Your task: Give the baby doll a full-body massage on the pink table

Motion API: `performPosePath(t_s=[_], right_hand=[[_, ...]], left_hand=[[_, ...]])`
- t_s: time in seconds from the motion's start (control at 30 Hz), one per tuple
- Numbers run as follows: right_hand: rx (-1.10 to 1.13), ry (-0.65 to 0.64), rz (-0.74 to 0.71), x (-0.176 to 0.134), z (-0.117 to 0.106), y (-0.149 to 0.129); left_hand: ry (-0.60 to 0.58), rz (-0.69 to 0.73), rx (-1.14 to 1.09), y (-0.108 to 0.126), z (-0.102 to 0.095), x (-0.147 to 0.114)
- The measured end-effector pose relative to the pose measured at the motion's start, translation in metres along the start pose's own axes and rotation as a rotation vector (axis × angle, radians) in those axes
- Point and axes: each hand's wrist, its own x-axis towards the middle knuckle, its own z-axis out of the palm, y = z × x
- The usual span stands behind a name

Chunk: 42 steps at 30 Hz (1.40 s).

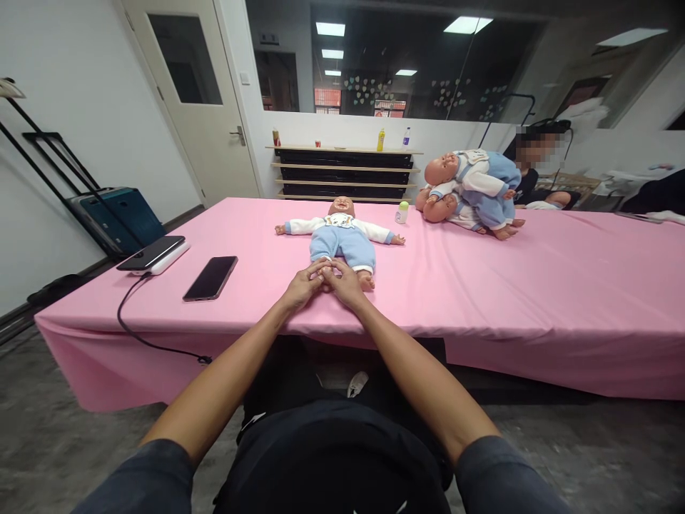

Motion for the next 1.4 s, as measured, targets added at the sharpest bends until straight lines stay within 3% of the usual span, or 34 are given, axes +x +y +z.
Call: performPosePath(t_s=[0.2, 0.53, 0.87, 1.4], right_hand=[[0.014, 0.013, 0.011, 0.0004, -0.0001, -0.0018], [0.026, 0.001, 0.019, 0.0018, -0.0009, 0.0], [0.004, 0.003, 0.005, -0.0004, -0.0008, -0.003], [0.059, -0.007, 0.008, 0.0005, 0.0, 0.0002]], left_hand=[[0.009, -0.036, -0.005, 0.0026, 0.0021, -0.0012], [-0.061, -0.145, -0.198, 0.0038, 0.0025, -0.0005], [-0.029, -0.053, -0.043, 0.0028, 0.0008, -0.0012], [-0.054, -0.126, -0.147, 0.006, 0.003, -0.0014]])
